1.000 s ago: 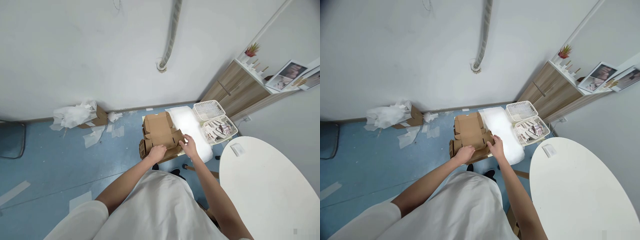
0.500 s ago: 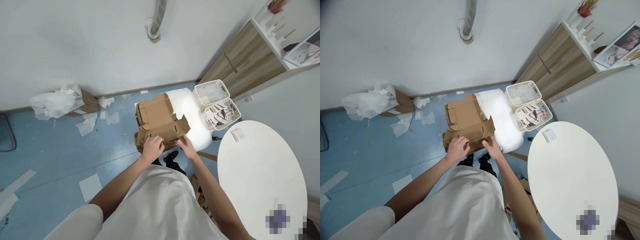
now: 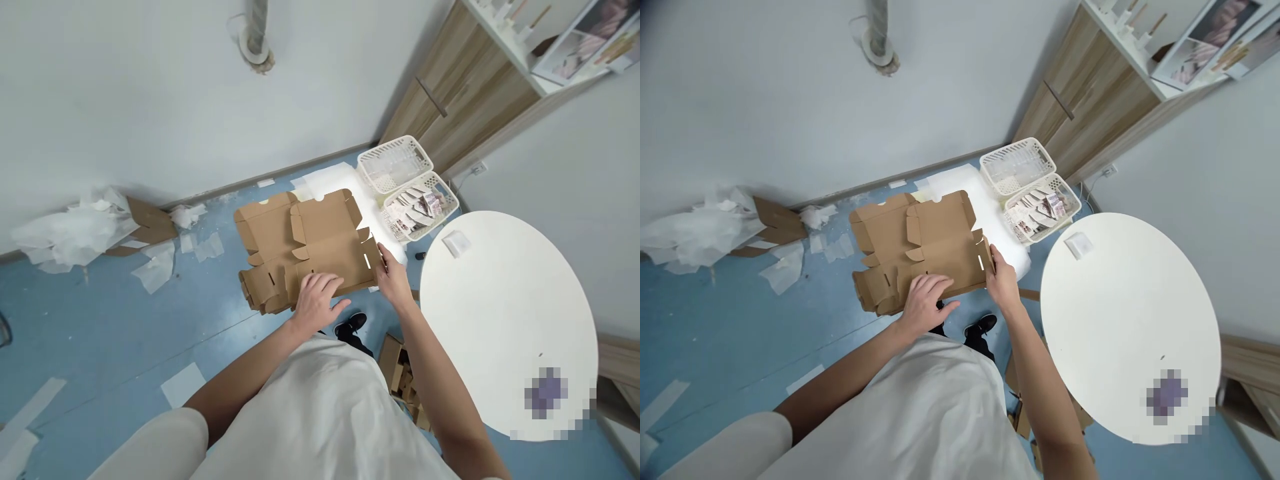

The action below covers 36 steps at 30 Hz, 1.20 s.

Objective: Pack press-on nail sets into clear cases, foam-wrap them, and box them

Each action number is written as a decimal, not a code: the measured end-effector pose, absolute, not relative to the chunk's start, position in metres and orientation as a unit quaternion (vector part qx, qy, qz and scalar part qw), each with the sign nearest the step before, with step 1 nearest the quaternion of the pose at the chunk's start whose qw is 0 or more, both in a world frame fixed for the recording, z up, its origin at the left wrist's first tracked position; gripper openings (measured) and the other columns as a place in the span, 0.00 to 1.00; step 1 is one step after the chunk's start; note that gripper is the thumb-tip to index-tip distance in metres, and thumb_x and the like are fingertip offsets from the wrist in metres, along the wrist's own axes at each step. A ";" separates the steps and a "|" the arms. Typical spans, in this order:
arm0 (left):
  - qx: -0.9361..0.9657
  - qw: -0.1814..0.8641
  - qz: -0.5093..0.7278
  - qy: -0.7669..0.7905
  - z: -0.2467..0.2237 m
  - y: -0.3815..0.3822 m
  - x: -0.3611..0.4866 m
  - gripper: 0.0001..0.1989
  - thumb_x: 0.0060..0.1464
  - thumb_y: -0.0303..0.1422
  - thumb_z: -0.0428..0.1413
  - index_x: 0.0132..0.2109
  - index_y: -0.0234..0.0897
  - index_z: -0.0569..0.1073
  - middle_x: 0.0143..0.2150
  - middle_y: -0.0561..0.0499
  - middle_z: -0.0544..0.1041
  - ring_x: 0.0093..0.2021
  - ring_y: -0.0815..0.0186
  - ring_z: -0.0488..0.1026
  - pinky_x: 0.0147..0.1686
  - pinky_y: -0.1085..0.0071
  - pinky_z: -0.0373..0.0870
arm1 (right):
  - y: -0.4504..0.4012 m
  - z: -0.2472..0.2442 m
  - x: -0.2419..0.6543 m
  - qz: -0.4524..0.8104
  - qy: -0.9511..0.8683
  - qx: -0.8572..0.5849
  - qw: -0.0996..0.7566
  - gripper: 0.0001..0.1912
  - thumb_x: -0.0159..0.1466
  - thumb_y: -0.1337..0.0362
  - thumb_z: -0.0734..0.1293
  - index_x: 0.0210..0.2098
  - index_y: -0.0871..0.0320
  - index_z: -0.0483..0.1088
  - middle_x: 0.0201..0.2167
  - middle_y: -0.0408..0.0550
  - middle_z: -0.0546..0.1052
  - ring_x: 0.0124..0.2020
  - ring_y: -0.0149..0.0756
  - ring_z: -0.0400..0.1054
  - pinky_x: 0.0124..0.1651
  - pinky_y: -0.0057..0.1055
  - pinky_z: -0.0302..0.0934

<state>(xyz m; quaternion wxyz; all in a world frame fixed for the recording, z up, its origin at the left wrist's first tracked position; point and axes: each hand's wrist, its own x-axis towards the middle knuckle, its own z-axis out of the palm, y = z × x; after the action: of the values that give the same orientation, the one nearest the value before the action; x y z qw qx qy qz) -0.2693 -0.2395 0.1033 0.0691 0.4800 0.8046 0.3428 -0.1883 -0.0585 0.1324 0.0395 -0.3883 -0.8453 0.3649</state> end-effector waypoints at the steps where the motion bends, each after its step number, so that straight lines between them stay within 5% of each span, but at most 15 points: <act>1: 0.469 0.056 0.360 0.804 0.105 -0.235 -0.269 0.21 0.49 0.43 0.53 0.48 0.38 0.67 0.48 0.43 0.69 0.48 0.57 0.65 0.49 0.59 0.56 | -0.052 0.132 -0.177 0.367 -0.838 -0.399 0.061 0.27 0.59 0.65 0.56 0.58 0.55 0.54 0.49 0.50 0.71 0.48 0.43 0.65 0.50 0.40 0.58; 5: 0.384 0.021 0.435 0.815 0.111 -0.206 -0.273 0.36 0.45 0.47 0.55 0.58 0.36 0.55 0.60 0.38 0.52 0.59 0.50 0.51 0.54 0.53 0.51 | -0.028 0.133 -0.117 0.388 -0.798 -0.433 0.158 0.27 0.58 0.66 0.55 0.58 0.55 0.55 0.53 0.47 0.67 0.52 0.40 0.62 0.53 0.39 0.56; 8: 0.321 0.114 0.501 0.796 0.110 -0.172 -0.267 0.40 0.46 0.44 0.55 0.61 0.37 0.46 0.63 0.37 0.46 0.60 0.52 0.52 0.53 0.55 0.56 | -0.012 0.134 -0.062 0.396 -0.755 -0.461 0.244 0.26 0.59 0.65 0.54 0.58 0.55 0.54 0.55 0.45 0.64 0.54 0.37 0.60 0.56 0.37 0.53; 10: 0.289 0.237 0.528 0.763 0.106 -0.147 -0.252 0.39 0.46 0.42 0.55 0.61 0.37 0.47 0.61 0.37 0.53 0.54 0.56 0.62 0.47 0.60 0.63 | -0.004 0.133 -0.025 0.394 -0.726 -0.483 0.290 0.26 0.60 0.64 0.54 0.58 0.54 0.53 0.56 0.45 0.63 0.56 0.36 0.58 0.58 0.36 0.52; 13: 0.304 0.384 0.516 0.703 0.097 -0.110 -0.215 0.26 0.46 0.39 0.55 0.53 0.35 0.62 0.47 0.42 0.70 0.40 0.63 0.71 0.38 0.66 0.69 | 0.006 0.128 0.029 0.385 -0.689 -0.511 0.340 0.26 0.61 0.63 0.54 0.59 0.54 0.53 0.57 0.45 0.61 0.58 0.35 0.55 0.59 0.37 0.50; 17: 0.404 0.369 0.447 0.707 0.088 -0.063 -0.157 0.13 0.47 0.35 0.52 0.39 0.34 0.70 0.30 0.50 0.73 0.28 0.68 0.69 0.29 0.72 0.67 | 0.015 0.117 0.096 0.378 -0.630 -0.555 0.390 0.25 0.62 0.59 0.54 0.58 0.54 0.53 0.58 0.46 0.60 0.58 0.36 0.54 0.59 0.38 0.49; 23: 0.558 0.279 0.315 0.715 0.076 -0.002 -0.084 0.08 0.48 0.33 0.50 0.31 0.33 0.71 0.26 0.52 0.68 0.26 0.70 0.65 0.28 0.73 0.63 | 0.019 0.088 0.183 0.415 -0.549 -0.619 0.377 0.22 0.61 0.53 0.53 0.50 0.57 0.63 0.48 0.52 0.69 0.48 0.40 0.63 0.50 0.39 0.58; 30: 0.585 0.306 0.240 0.712 0.047 0.038 -0.037 0.12 0.48 0.33 0.49 0.39 0.34 0.72 0.33 0.48 0.73 0.29 0.66 0.68 0.31 0.69 0.66 | 0.020 0.048 0.251 0.480 -0.443 -0.666 0.360 0.18 0.56 0.57 0.56 0.39 0.62 0.67 0.34 0.50 0.74 0.35 0.38 0.66 0.37 0.34 0.62; 36: 0.567 0.361 0.198 0.713 0.030 0.060 -0.022 0.14 0.49 0.34 0.49 0.42 0.35 0.71 0.34 0.48 0.75 0.30 0.65 0.70 0.33 0.68 0.67 | 0.021 0.031 0.261 0.475 -0.448 -0.685 0.324 0.19 0.53 0.61 0.58 0.42 0.60 0.67 0.36 0.49 0.74 0.34 0.36 0.67 0.38 0.34 0.62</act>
<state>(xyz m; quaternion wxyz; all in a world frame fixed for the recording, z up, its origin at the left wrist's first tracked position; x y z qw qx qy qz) -0.0225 0.0603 0.0296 0.3613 0.5671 0.7132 0.1981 0.2612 0.0208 0.0306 0.3237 -0.6849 -0.4478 0.4750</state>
